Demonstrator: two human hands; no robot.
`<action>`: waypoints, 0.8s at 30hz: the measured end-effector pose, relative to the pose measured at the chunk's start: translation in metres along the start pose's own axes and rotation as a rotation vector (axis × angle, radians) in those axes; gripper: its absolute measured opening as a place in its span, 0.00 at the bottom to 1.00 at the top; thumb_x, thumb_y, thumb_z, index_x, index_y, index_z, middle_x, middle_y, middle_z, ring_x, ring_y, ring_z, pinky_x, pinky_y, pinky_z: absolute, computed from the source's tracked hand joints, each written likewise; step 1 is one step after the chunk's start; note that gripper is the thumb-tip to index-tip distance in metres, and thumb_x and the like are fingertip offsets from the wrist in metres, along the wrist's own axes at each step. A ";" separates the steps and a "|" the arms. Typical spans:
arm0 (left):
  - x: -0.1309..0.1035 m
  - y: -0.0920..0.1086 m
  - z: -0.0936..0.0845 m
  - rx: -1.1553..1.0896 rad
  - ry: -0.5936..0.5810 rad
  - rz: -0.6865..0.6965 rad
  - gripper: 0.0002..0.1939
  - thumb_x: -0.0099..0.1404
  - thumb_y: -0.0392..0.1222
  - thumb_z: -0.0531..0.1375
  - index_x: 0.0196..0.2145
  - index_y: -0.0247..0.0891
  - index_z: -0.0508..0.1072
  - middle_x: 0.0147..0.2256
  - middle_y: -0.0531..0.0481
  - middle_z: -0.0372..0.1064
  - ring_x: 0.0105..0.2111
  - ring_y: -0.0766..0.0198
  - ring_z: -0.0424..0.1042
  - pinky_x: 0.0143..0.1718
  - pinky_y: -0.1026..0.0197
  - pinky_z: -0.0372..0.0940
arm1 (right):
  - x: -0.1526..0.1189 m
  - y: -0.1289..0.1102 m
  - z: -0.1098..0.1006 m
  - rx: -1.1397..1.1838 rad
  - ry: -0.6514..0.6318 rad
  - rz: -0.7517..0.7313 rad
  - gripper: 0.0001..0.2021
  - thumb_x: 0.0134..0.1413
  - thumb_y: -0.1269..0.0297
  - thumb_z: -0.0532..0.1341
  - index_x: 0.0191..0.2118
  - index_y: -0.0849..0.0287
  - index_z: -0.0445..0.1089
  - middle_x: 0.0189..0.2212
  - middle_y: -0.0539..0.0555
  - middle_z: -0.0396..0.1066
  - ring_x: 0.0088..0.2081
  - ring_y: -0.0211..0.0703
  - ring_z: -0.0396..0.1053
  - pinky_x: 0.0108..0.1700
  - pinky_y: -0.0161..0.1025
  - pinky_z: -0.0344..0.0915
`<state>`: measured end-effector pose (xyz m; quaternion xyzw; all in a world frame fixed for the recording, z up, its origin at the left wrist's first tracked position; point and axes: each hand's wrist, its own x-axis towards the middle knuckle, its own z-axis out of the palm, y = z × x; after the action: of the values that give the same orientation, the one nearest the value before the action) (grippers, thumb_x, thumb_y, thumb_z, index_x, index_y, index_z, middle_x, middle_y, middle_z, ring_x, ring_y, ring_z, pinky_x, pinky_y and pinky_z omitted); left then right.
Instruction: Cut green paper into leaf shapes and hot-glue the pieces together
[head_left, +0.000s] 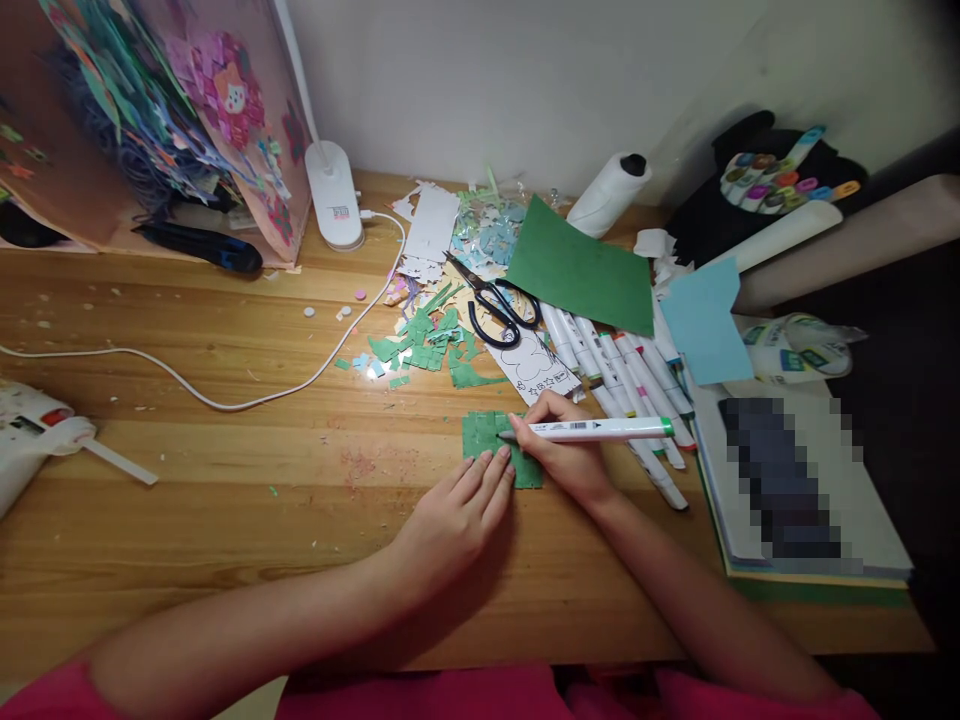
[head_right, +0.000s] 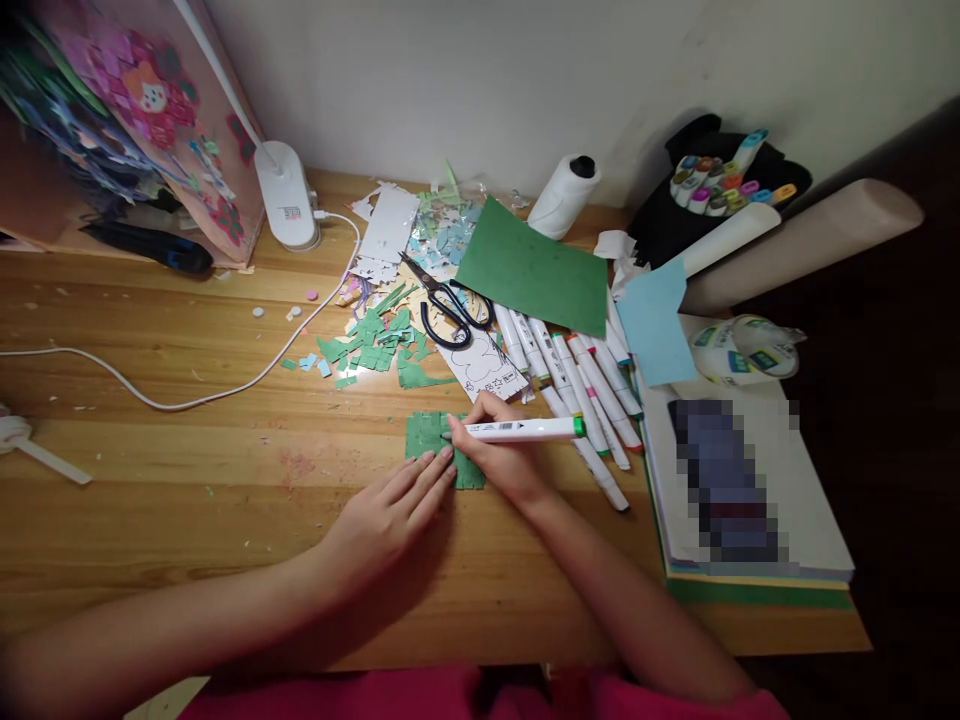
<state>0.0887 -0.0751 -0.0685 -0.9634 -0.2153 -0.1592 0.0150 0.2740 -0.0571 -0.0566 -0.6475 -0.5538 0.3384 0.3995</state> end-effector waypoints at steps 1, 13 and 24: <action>0.000 0.000 0.000 -0.002 -0.003 -0.001 0.19 0.68 0.32 0.45 0.52 0.25 0.65 0.55 0.39 0.64 0.53 0.57 0.67 0.54 0.57 0.62 | 0.000 -0.001 0.000 0.003 0.003 0.001 0.15 0.51 0.60 0.61 0.20 0.56 0.57 0.16 0.45 0.59 0.20 0.35 0.55 0.23 0.34 0.52; 0.000 -0.001 -0.001 -0.007 -0.029 0.007 0.19 0.68 0.33 0.45 0.53 0.24 0.65 0.56 0.37 0.62 0.53 0.57 0.66 0.54 0.57 0.61 | -0.001 0.001 0.003 0.002 0.086 -0.029 0.14 0.53 0.60 0.61 0.22 0.55 0.58 0.18 0.45 0.59 0.22 0.36 0.57 0.25 0.35 0.55; 0.000 -0.001 -0.003 -0.005 -0.055 0.004 0.19 0.68 0.31 0.45 0.54 0.24 0.64 0.57 0.38 0.60 0.54 0.58 0.65 0.55 0.58 0.61 | -0.001 0.001 0.003 -0.017 0.140 -0.035 0.15 0.53 0.63 0.59 0.20 0.54 0.53 0.16 0.44 0.54 0.21 0.36 0.53 0.25 0.36 0.53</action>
<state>0.0868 -0.0745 -0.0655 -0.9679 -0.2133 -0.1330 0.0068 0.2715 -0.0576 -0.0593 -0.6631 -0.5385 0.2806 0.4377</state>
